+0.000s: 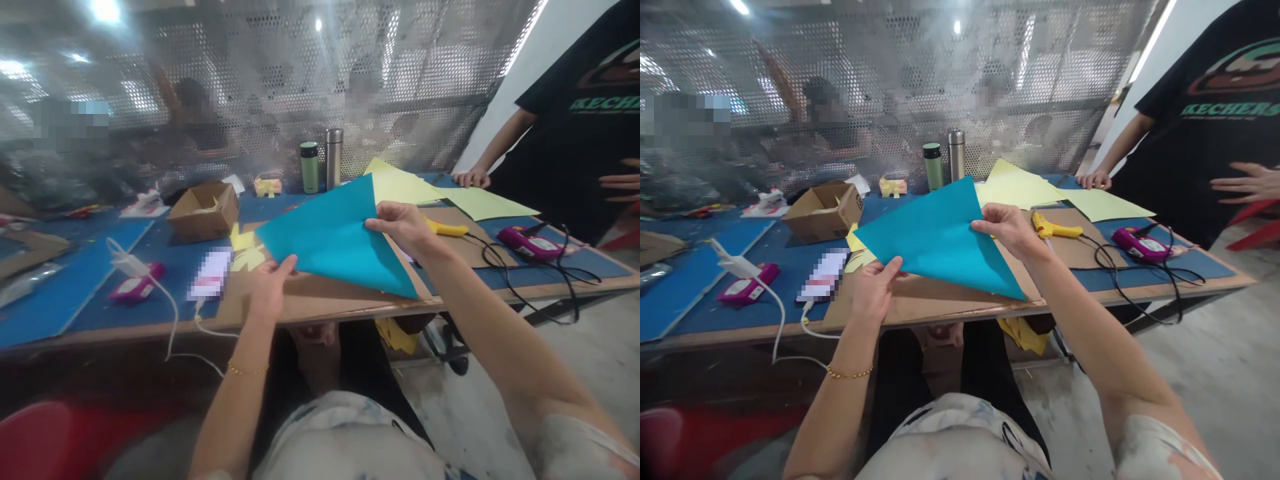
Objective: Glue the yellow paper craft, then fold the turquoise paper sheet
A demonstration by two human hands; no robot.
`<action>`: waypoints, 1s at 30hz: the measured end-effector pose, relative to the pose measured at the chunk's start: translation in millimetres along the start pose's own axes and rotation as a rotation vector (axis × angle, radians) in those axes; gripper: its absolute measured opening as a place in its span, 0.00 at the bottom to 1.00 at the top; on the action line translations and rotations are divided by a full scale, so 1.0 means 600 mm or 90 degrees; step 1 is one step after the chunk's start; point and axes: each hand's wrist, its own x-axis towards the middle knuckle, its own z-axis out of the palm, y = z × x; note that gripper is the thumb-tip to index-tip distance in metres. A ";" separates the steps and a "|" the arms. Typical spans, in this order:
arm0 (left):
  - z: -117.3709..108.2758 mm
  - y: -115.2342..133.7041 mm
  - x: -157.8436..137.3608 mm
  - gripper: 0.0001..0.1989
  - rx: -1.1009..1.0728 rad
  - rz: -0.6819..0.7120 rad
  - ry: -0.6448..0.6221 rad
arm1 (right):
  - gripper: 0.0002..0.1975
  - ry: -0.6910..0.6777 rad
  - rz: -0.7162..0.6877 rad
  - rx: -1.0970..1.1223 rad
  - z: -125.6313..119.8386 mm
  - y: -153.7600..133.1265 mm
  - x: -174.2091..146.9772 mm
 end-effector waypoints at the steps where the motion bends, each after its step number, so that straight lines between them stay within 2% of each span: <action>1: 0.001 0.007 0.000 0.19 -0.001 0.008 0.000 | 0.24 0.007 0.001 0.020 -0.002 -0.003 -0.006; 7: -0.007 0.058 0.000 0.19 0.040 0.039 -0.090 | 0.23 0.022 0.057 0.097 -0.019 -0.039 -0.040; 14: 0.017 0.125 -0.002 0.16 -0.045 -0.019 -0.186 | 0.25 0.041 0.028 0.073 -0.024 -0.065 -0.047; 20: 0.027 0.127 -0.003 0.15 -0.128 0.023 -0.154 | 0.24 0.054 0.024 0.053 -0.014 -0.057 -0.046; 24: 0.020 0.127 0.018 0.16 -0.111 0.040 -0.160 | 0.27 0.060 0.045 0.034 -0.014 -0.043 -0.033; 27: 0.013 0.135 0.040 0.17 -0.074 0.014 -0.193 | 0.29 0.038 0.054 0.035 -0.016 -0.035 -0.018; 30: 0.008 0.141 0.060 0.18 -0.018 -0.048 -0.245 | 0.29 0.033 0.063 0.033 -0.017 -0.027 0.000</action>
